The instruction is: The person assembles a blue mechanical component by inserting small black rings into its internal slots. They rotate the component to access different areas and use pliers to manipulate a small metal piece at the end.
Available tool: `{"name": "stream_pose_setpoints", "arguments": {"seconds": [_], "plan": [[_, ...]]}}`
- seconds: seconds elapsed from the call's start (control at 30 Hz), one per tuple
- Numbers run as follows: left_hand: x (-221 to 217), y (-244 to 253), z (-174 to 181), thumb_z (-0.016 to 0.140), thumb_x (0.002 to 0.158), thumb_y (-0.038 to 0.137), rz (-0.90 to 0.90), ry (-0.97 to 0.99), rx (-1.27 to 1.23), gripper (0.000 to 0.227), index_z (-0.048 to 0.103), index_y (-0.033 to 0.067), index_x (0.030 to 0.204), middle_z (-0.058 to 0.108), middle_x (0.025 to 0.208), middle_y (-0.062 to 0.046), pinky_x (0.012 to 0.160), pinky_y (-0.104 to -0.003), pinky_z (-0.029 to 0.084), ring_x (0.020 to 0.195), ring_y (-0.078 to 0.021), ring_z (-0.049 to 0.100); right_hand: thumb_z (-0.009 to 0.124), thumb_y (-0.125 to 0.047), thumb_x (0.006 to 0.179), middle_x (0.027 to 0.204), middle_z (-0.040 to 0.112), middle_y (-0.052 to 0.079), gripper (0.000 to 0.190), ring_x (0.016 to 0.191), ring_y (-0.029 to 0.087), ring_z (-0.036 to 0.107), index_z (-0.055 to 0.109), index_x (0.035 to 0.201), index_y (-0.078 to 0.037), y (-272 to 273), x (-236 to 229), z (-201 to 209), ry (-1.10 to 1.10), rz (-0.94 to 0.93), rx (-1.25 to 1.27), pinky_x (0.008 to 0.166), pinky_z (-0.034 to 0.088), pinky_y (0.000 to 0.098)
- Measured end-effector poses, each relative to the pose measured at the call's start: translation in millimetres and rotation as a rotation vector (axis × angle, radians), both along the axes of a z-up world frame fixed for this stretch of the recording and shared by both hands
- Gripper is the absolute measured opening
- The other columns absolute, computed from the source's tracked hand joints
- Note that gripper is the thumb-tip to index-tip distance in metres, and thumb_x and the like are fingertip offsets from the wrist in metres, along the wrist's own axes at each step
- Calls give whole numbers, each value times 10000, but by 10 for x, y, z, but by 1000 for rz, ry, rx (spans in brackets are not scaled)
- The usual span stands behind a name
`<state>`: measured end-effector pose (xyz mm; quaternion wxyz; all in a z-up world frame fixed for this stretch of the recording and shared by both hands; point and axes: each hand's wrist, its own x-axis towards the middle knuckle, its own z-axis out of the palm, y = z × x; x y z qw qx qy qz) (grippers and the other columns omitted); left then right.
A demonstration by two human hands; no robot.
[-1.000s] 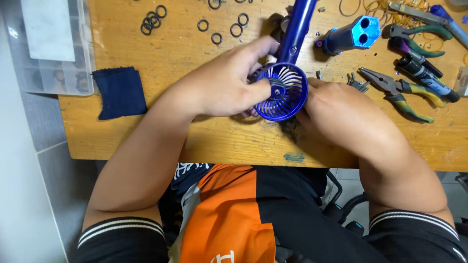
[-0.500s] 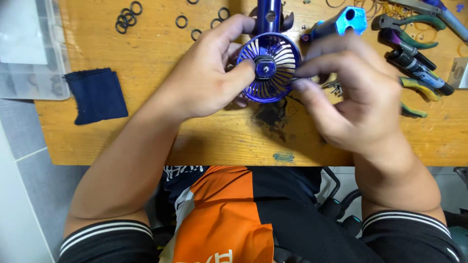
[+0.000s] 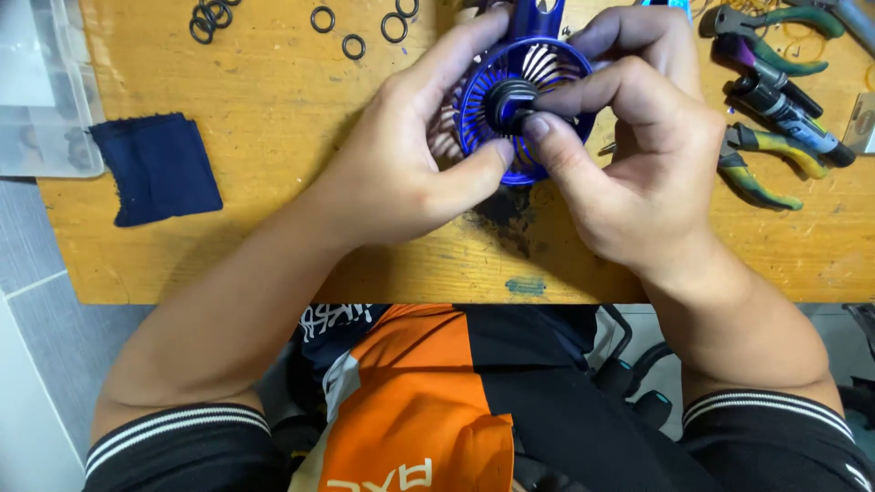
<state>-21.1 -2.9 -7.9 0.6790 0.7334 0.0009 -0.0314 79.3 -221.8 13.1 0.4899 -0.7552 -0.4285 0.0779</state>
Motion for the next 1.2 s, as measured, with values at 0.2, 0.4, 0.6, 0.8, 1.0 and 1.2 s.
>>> {"name": "stream_pose_setpoints", "arguments": {"seconds": [0.2,0.4,0.6,0.8,1.0,1.2], "plan": [[-16,-82,-41,774,1075,94,116,-43,-16,756,421,-1,1736,520,1829,-219,1501,-398,391,1732,-268,505,860,25,1158,1366,521,294,141,1373,430,558,746,1152,107,33,-23,-51,-2,-37,31,1171,491,493],[-3,-125,94,714,1024,130,190,174,-85,750,471,72,1731,742,1515,-32,831,-199,622,949,-24,679,781,-10,1201,1368,577,392,240,1316,531,643,775,1320,197,2,77,48,-178,65,-47,1137,576,574],[-115,-212,-35,755,1079,129,266,-64,197,698,466,81,1713,803,1578,-87,979,-251,742,1056,-105,833,912,51,1182,1445,687,479,187,1270,548,769,831,1254,203,-3,27,69,-357,62,-74,1044,683,537],[-193,-257,-92,756,1144,88,315,-335,462,658,443,39,1720,738,1612,-174,1282,-422,695,1396,-342,846,869,101,1146,1459,662,456,108,1335,577,735,814,1173,190,29,-61,18,-360,-16,3,1113,653,568],[-214,-269,-61,796,1086,186,342,-121,345,750,431,218,1741,709,1743,-21,1337,-340,678,1530,-197,857,862,56,1141,1451,646,411,97,1323,558,705,815,1153,140,-22,-54,-36,-460,-32,51,1147,628,602],[-97,-305,-276,747,936,16,301,-204,5,562,583,47,1473,710,1459,-120,1352,-385,551,1427,-254,710,858,18,1130,1402,608,415,163,1243,543,670,801,1160,168,-77,-72,-26,-634,-6,112,1067,684,639]]}}
